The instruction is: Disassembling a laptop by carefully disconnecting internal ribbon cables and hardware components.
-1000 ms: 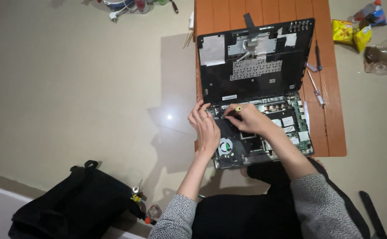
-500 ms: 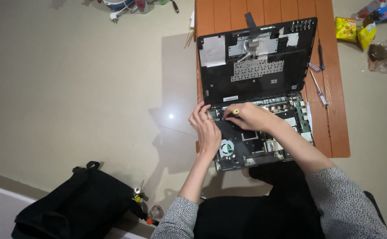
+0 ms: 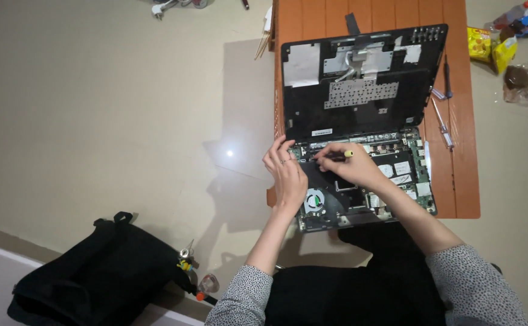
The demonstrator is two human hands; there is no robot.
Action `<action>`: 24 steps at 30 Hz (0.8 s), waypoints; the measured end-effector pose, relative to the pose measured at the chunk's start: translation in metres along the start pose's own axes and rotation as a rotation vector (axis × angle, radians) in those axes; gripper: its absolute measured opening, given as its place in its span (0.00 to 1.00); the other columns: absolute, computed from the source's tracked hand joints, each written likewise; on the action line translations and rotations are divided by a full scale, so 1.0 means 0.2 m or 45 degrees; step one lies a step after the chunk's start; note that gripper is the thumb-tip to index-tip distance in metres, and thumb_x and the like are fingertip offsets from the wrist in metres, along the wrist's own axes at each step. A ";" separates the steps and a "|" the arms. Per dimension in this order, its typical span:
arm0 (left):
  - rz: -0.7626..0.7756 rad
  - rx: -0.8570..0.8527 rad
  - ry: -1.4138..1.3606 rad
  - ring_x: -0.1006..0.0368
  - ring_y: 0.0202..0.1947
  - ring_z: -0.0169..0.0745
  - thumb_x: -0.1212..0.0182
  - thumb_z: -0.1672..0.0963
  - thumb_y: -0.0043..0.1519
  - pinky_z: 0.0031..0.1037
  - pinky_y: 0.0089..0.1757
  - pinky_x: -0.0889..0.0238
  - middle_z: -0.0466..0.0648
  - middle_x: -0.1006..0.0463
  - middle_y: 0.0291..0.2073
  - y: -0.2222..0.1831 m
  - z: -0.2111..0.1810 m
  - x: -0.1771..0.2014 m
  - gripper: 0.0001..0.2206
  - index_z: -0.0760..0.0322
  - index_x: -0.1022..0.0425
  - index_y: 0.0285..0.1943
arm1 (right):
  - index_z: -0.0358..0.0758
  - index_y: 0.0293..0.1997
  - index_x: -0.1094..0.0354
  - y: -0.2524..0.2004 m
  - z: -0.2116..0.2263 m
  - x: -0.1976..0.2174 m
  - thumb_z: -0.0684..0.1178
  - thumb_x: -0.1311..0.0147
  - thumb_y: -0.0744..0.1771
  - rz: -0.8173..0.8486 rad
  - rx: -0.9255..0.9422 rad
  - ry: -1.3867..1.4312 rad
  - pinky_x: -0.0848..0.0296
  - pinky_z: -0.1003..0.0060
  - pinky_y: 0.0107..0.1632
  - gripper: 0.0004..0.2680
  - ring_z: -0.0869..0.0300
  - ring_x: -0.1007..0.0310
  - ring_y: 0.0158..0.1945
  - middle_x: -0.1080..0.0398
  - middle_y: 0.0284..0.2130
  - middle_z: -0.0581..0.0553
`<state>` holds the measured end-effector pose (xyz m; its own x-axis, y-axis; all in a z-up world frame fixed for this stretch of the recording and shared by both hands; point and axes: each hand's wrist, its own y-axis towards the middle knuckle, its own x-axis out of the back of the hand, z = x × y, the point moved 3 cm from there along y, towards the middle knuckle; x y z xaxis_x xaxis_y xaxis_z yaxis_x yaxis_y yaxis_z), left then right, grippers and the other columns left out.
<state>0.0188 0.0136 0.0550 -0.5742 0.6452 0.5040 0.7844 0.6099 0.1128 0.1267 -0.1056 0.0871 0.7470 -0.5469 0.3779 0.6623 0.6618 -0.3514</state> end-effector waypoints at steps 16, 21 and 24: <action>0.003 0.039 -0.072 0.54 0.61 0.53 0.65 0.63 0.69 0.48 0.62 0.60 0.49 0.46 0.63 0.00 0.01 0.01 0.14 0.60 0.44 0.62 | 0.32 0.27 0.24 0.02 0.01 0.02 0.50 0.51 0.69 0.135 -0.308 -0.252 0.22 0.66 0.25 0.15 0.56 0.24 0.18 0.26 0.15 0.37; -0.034 0.086 -0.098 0.54 0.64 0.55 0.63 0.61 0.69 0.50 0.63 0.59 0.52 0.46 0.65 -0.01 0.05 -0.01 0.16 0.61 0.50 0.67 | 0.35 0.31 0.22 0.01 0.14 0.03 0.48 0.51 0.69 0.240 -0.203 -0.513 0.21 0.63 0.34 0.12 0.55 0.22 0.24 0.23 0.18 0.40; -0.028 0.125 -0.130 0.54 0.67 0.60 0.62 0.61 0.69 0.53 0.63 0.59 0.56 0.47 0.65 -0.01 0.03 0.00 0.18 0.62 0.53 0.69 | 0.38 0.31 0.22 0.02 0.19 0.04 0.49 0.50 0.68 0.278 -0.157 -0.624 0.22 0.62 0.37 0.11 0.55 0.21 0.25 0.23 0.17 0.43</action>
